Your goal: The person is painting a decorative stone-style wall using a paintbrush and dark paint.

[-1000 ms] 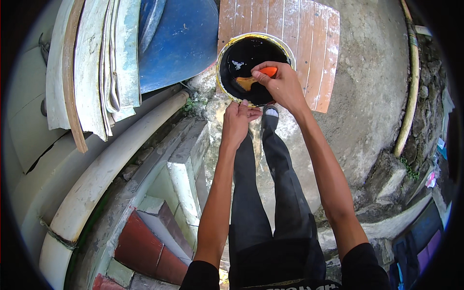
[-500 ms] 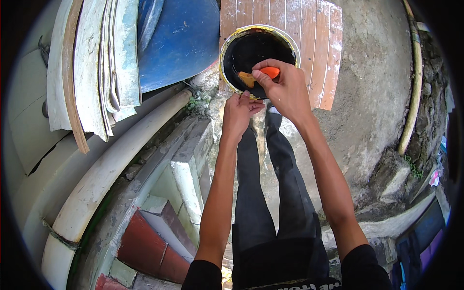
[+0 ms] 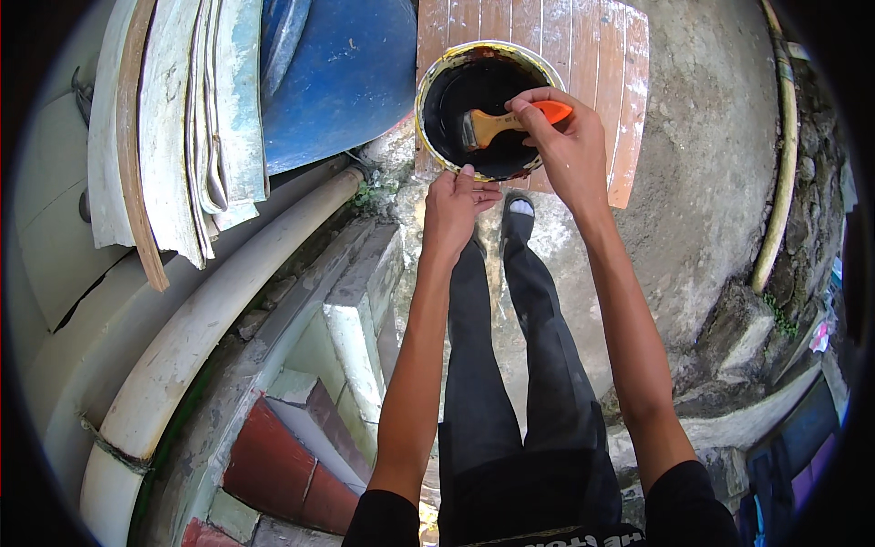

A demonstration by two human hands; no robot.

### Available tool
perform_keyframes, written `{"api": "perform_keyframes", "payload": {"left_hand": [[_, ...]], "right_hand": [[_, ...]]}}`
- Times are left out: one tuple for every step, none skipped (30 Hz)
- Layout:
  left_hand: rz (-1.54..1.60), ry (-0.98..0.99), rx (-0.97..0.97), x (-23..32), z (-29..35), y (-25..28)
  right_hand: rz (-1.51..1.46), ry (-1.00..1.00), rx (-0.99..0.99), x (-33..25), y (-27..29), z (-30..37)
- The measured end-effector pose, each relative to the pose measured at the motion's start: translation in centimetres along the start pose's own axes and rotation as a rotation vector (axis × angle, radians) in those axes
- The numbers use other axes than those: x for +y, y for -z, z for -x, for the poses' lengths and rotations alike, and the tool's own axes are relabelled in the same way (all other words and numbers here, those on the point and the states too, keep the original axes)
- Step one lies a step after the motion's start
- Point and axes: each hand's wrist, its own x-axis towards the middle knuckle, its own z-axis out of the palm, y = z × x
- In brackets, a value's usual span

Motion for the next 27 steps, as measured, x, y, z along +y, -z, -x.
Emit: {"api": "perform_keyframes", "payload": {"left_hand": [[0.013, -0.025, -0.004, 0.0, -0.1, 0.0], [0.014, -0.008, 0.008, -0.1, -0.1, 0.0], [0.016, -0.009, 0.008, -0.1, -0.1, 0.0], [0.015, -0.018, 0.005, -0.1, -0.2, 0.1], [0.016, -0.011, 0.010, -0.1, -0.2, 0.1], [0.019, -0.024, 0.003, -0.2, -0.2, 0.1], [0.020, -0.037, -0.008, -0.2, -0.2, 0.1], [0.022, -0.035, -0.006, -0.2, -0.3, 0.1], [0.025, -0.034, -0.003, -0.3, -0.3, 0.1], [0.029, -0.047, -0.010, -0.3, -0.3, 0.1], [0.030, -0.033, 0.002, -0.3, -0.3, 0.1], [0.025, -0.037, 0.004, -0.4, -0.3, 0.1], [0.023, -0.053, -0.001, -0.4, -0.3, 0.0], [0.022, -0.043, 0.004, -0.4, -0.3, 0.0], [0.034, -0.047, 0.018, -0.4, -0.3, -0.1], [0.045, -0.054, 0.025, -0.5, -0.3, -0.1], [0.047, -0.053, 0.033, -0.5, -0.3, -0.1], [0.042, -0.055, 0.032, -0.5, -0.4, -0.1], [0.037, -0.058, 0.031, -0.6, -0.4, -0.1], [0.038, -0.059, 0.032, -0.7, -0.4, -0.1], [0.045, -0.059, 0.032, -0.7, -0.4, 0.0], [0.050, -0.069, 0.023, -0.8, -0.4, 0.0], [0.054, -0.062, 0.033, -0.9, -0.4, 0.0], [0.031, -0.050, 0.023, -0.9, -0.4, 0.0], [0.009, -0.057, 0.006, -1.0, -0.4, 0.1], [0.012, -0.046, 0.016, -1.0, -0.3, 0.0], [0.031, -0.040, 0.011, -1.0, -0.2, 0.0]], "right_hand": [[0.010, -0.021, 0.056, 0.0, -0.1, 0.0], [0.011, -0.020, 0.055, -0.1, -0.2, 0.0], [0.026, -0.033, 0.105, -0.2, -0.3, 0.1], [0.041, -0.046, 0.156, -0.3, -0.4, 0.1], [0.039, -0.046, 0.156, -0.5, -0.5, 0.2], [0.027, -0.056, 0.174, -0.6, -0.6, 0.2], [0.015, -0.068, 0.194, -0.7, -0.8, 0.2], [0.016, -0.069, 0.194, -0.8, -0.9, 0.1], [-0.023, -0.092, 0.186, -0.8, -1.1, 0.1], [-0.078, -0.080, 0.177, -0.8, -1.3, 0.2], [-0.062, -0.116, 0.176, -0.8, -1.5, 0.3], [-0.053, -0.110, 0.157, -0.8, -1.7, 0.4], [-0.044, -0.105, 0.138, -0.8, -1.9, 0.6], [-0.044, -0.104, 0.139, -0.9, -2.1, 0.8], [-0.036, -0.133, 0.118, -0.9, -2.3, 1.0], [-0.028, -0.162, 0.097, -1.0, -2.4, 1.2], [-0.029, -0.161, 0.096, -1.2, -2.4, 1.4], [-0.005, -0.209, 0.077, -1.3, -2.3, 1.6], [0.020, -0.257, 0.058, -1.4, -2.2, 1.7], [0.021, -0.255, 0.058, -1.4, -2.0, 1.7], [0.025, -0.264, 0.063, -1.5, -1.8, 1.7], [0.022, -0.250, 0.078, -1.4, -1.5, 1.6], [0.029, -0.268, 0.068, -1.3, -1.1, 1.5], [-0.027, -0.272, 0.097, -1.1, -0.8, 1.4], [-0.096, -0.251, 0.129, -0.9, -0.3, 1.3], [-0.132, -0.256, 0.143, -0.6, 0.1, 1.2], [-0.118, -0.269, 0.147, -0.3, 0.6, 1.2]]}}
